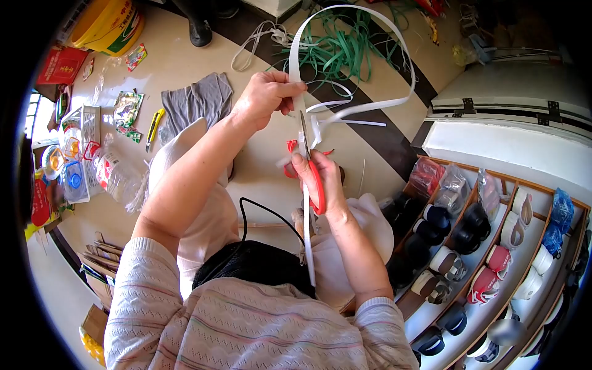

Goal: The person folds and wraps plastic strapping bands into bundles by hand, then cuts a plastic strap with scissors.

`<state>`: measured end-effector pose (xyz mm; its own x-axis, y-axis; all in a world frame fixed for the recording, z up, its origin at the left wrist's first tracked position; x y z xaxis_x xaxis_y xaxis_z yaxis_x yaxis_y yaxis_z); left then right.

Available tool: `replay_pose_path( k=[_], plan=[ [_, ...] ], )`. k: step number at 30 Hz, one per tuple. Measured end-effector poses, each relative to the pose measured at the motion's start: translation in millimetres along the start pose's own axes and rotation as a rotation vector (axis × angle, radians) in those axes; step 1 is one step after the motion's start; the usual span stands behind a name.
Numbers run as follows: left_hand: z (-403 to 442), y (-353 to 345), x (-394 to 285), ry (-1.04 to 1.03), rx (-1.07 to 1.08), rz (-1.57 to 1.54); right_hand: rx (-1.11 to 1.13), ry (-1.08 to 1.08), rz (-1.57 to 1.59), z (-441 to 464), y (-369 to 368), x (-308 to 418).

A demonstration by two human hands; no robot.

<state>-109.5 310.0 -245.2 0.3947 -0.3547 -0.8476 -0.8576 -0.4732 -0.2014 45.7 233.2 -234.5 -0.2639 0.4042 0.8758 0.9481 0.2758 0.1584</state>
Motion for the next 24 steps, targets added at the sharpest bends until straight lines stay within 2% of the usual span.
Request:
replay_pose_path(
  k=[5,11,14,18,24],
  plan=[
    [-4.7,-3.2,6.7,0.041,0.012,0.035,0.041,-0.046,0.137,4.6,-2.4,-2.9],
    [8.3,11.5,-8.4,-0.012,-0.067,-0.046,0.019,0.031,-0.034,3.1,1.4,-13.0],
    [12.2,17.9,-13.7,-0.038,-0.111,-0.055,0.030,-0.050,0.014,4.3,2.6,-22.4],
    [5.4,7.4,-4.6,-0.028,-0.051,-0.009,0.052,-0.069,0.081,6.0,2.0,-10.5],
    [5.9,6.7,-0.4,-0.001,-0.040,0.023,0.033,-0.046,-0.055,5.7,8.0,-11.9]
  ],
)
Point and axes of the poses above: each hand's wrist, its own z-axis towards the middle knuckle, its own y-axis out of the back of the hand, x = y × z, the point moved 9 cm from there along z, towards the middle knuckle, and after that the axes turned 15 degrees about -x, right-handed, at the moved point
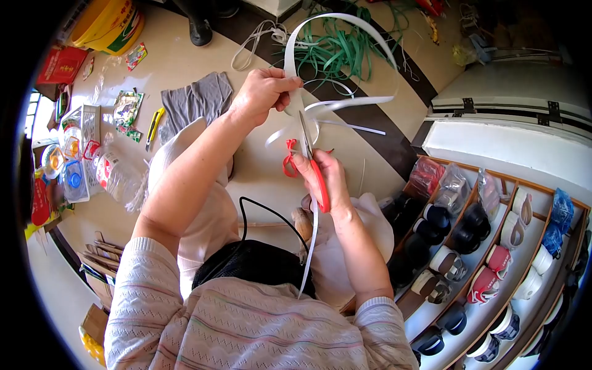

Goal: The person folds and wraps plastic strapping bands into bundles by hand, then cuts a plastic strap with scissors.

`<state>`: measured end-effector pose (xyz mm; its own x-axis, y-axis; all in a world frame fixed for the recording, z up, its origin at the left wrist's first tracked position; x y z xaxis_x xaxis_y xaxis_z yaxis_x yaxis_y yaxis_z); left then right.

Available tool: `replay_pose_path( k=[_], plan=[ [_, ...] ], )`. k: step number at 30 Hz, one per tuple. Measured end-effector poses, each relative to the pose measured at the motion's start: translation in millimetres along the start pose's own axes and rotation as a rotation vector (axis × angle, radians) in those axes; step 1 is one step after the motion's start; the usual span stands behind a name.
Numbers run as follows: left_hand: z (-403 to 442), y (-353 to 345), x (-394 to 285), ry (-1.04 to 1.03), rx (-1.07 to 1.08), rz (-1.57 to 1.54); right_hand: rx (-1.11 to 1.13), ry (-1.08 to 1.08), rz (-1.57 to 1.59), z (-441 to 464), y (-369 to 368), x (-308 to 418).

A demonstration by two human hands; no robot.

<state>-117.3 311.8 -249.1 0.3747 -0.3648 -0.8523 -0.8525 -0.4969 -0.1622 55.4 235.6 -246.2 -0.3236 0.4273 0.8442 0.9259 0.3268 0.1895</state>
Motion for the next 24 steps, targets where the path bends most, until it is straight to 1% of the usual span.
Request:
replay_pose_path(
  k=[4,7,10,12,14,18,22,24],
  plan=[
    [-4.8,-2.2,-2.8,-0.005,0.009,-0.022,-0.024,-0.008,0.036,1.1,-0.2,-4.1],
    [-9.2,-7.6,4.8,0.019,0.035,-0.007,-0.029,0.053,0.093,3.4,-4.7,12.0],
    [-11.2,-7.4,4.3,0.040,0.026,0.028,-0.050,0.125,0.029,5.3,-3.2,12.0],
    [-7.5,-2.9,4.0,0.040,-0.021,0.044,-0.052,0.091,0.011,3.9,-2.6,2.8],
    [-2.6,2.6,-8.4,-0.010,-0.024,-0.066,-0.047,0.076,0.008,1.0,-3.6,0.0],
    [2.5,8.1,-11.2,-0.030,-0.049,-0.061,-0.027,0.061,0.070,-1.7,-6.1,5.3],
    [-1.3,-3.5,4.9,0.012,0.012,-0.014,0.007,-0.001,0.100,1.8,-3.3,7.2],
    [-0.3,-4.5,6.0,0.018,0.029,0.001,0.021,0.005,0.042,0.9,-1.8,5.2]
  ],
)
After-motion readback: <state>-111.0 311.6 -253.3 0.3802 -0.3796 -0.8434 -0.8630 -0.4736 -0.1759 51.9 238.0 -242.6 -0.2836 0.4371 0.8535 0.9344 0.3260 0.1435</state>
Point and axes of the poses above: each hand's wrist, its own z-axis towards the middle knuckle, its own y-axis out of the back of the hand, x = y × z, the point moved 9 cm from there along z, towards the middle knuckle, and after that the axes turned 15 degrees about -x, right-handed, at the moved point
